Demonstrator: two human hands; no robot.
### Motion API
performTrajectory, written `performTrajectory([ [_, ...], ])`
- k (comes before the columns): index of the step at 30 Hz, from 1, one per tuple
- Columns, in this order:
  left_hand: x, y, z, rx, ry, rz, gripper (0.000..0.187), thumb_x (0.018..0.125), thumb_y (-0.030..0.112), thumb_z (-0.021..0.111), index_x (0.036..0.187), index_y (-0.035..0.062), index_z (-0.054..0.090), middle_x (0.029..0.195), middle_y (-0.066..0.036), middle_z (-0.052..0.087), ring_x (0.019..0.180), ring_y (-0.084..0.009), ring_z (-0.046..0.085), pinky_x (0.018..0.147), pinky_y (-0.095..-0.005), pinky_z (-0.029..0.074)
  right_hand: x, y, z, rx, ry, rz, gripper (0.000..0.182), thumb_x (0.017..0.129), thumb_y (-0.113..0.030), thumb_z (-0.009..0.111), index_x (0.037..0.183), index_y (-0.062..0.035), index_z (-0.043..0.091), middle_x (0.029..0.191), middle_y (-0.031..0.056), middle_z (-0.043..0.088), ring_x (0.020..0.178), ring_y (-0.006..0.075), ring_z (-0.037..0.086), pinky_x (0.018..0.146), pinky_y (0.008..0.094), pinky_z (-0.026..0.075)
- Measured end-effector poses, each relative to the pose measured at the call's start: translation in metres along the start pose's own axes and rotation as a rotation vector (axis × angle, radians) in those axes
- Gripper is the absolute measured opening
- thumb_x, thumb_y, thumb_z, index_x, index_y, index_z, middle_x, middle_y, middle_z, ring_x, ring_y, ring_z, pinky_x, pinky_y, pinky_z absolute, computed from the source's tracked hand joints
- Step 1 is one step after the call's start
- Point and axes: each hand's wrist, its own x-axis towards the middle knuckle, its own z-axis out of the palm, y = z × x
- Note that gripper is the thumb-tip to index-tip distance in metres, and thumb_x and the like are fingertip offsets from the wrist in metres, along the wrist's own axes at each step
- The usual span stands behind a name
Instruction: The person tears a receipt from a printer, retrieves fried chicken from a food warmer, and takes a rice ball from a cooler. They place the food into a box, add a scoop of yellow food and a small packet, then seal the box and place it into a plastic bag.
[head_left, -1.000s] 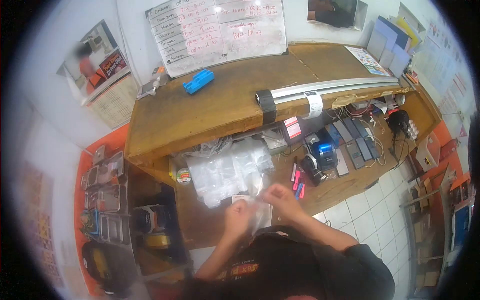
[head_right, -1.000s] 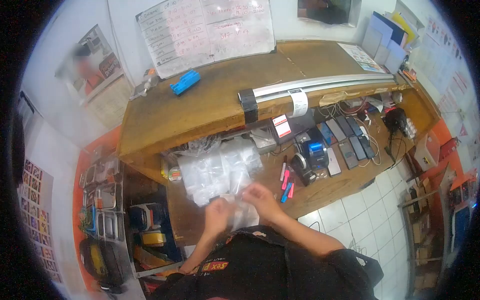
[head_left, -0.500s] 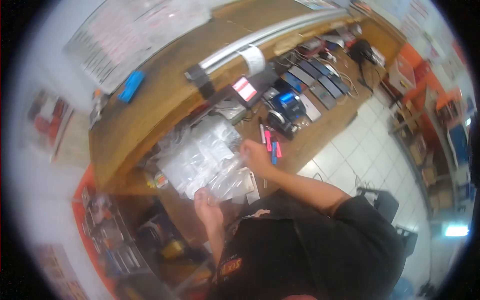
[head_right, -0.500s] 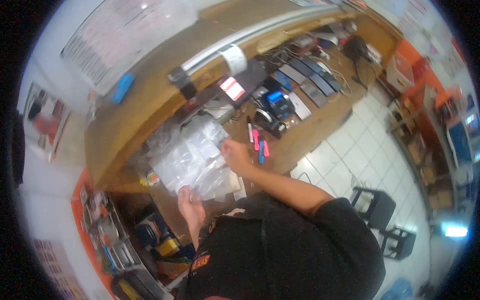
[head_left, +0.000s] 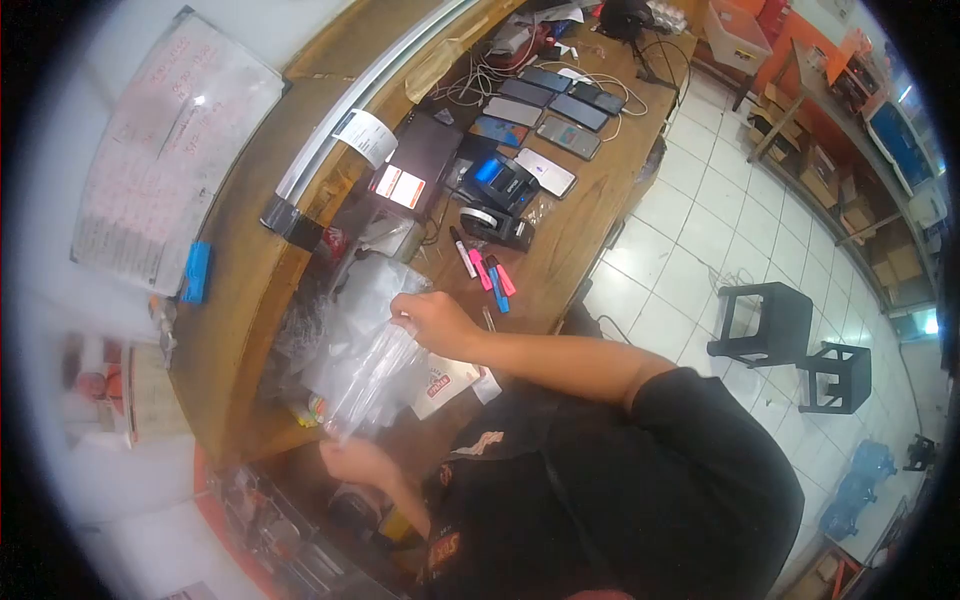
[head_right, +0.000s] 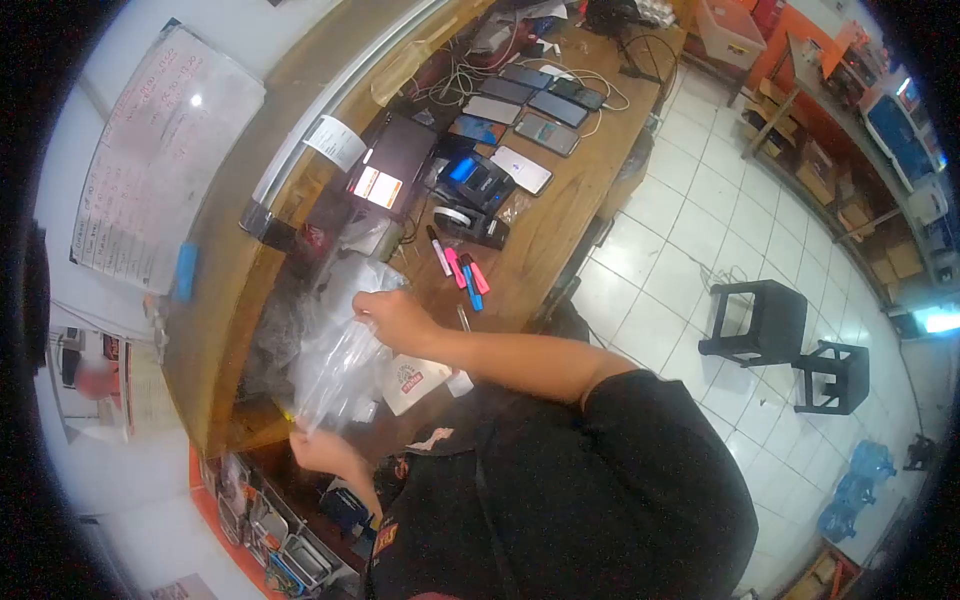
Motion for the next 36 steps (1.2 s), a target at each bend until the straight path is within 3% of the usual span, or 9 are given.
performTrajectory([
  [3,0.007,0.015,-0.012,0.014,0.116,0.098,0.038,0.092,0.019,0.059,0.067,-0.0080,0.048,0.059,-0.014,0.051,0.058,-0.0194,0.038,0.059,-0.0394,0.039,0.004,-0.011,-0.006,0.039,0.067,-0.058,0.014,0.080,-0.007,0.069,0.090,-0.0036,0.060,0.077,0.0167,0.063,0.072,0.0342,0.063,0.063,0.0398,0.049],
  [7,0.003,0.028,-0.018,-0.063,0.223,0.139,0.037,0.092,0.018,0.062,0.067,-0.0065,0.050,0.062,-0.010,0.054,0.058,-0.0184,0.043,0.055,-0.0357,0.039,0.010,-0.022,-0.012,0.150,0.130,-0.076,0.014,0.079,-0.005,0.068,0.093,-0.0027,0.064,0.081,0.0167,0.065,0.075,0.0325,0.064,0.066,0.0379,0.051],
  [10,0.002,0.032,-0.025,-0.117,0.152,-0.083,0.040,0.093,0.024,0.059,0.069,-0.0083,0.051,0.064,-0.019,0.054,0.060,-0.0279,0.046,0.064,-0.0411,0.042,0.011,-0.026,-0.017,0.123,0.116,-0.078,0.015,0.079,-0.003,0.068,0.095,-0.0027,0.066,0.085,0.0160,0.066,0.078,0.0315,0.065,0.069,0.0369,0.052],
  [17,0.005,0.047,-0.025,-0.175,0.229,0.027,0.042,0.092,0.025,0.059,0.067,-0.0067,0.049,0.063,-0.016,0.053,0.054,-0.0224,0.051,0.053,-0.0395,0.045,0.034,-0.039,-0.021,0.102,0.131,-0.138,0.013,0.080,-0.006,0.063,0.092,-0.0032,0.067,0.084,0.0144,0.066,0.078,0.0336,0.063,0.071,0.0405,0.050],
  [23,0.026,0.013,-0.003,-0.346,-0.131,-0.132,0.024,0.089,0.015,0.061,0.100,-0.0063,0.058,0.097,-0.019,0.059,0.085,-0.0318,0.063,0.073,-0.0405,0.057,0.024,-0.034,-0.005,0.092,0.098,-0.075,0.018,0.075,-0.001,0.059,0.092,-0.0014,0.066,0.083,0.0159,0.065,0.079,0.0345,0.063,0.072,0.0418,0.049],
  [25,0.014,-0.005,0.016,0.469,0.152,0.604,0.042,0.084,0.012,0.063,0.122,-0.0013,0.050,0.114,-0.021,0.054,0.111,-0.0380,0.053,0.092,-0.0475,0.045,0.015,-0.035,-0.007,0.135,-0.055,0.074,0.023,0.072,0.004,0.057,0.092,-0.0016,0.066,0.085,0.0172,0.066,0.081,0.0338,0.064,0.073,0.0408,0.050],
  [27,-0.018,0.041,0.017,0.227,-0.012,0.796,0.054,0.080,0.010,0.065,0.130,0.0024,0.045,0.123,-0.022,0.049,0.122,-0.0375,0.043,0.101,-0.0481,0.034,0.011,-0.045,-0.010,0.120,-0.127,0.096,0.025,0.070,0.005,0.057,0.093,-0.0019,0.066,0.086,0.0179,0.067,0.083,0.0339,0.065,0.074,0.0405,0.051],
  [29,-0.046,0.055,0.016,-0.124,-0.669,0.566,0.052,0.081,0.010,0.065,0.128,0.0019,0.046,0.127,-0.021,0.050,0.117,-0.0332,0.049,0.098,-0.0447,0.037,0.005,-0.049,-0.012,0.108,-0.215,0.133,0.027,0.069,0.006,0.057,0.093,-0.0023,0.066,0.087,0.0185,0.067,0.084,0.0339,0.065,0.075,0.0401,0.052],
  [36,-0.006,-0.050,0.061,-0.494,-1.250,0.227,0.054,0.083,0.010,0.066,0.133,0.0094,0.047,0.131,-0.014,0.051,0.120,-0.0235,0.049,0.103,-0.0398,0.034,0.010,-0.023,-0.028,0.001,-0.343,0.213,0.026,0.068,-0.001,0.062,0.094,-0.0042,0.067,0.096,0.0189,0.068,0.096,0.0350,0.064,0.082,0.0409,0.050],
])
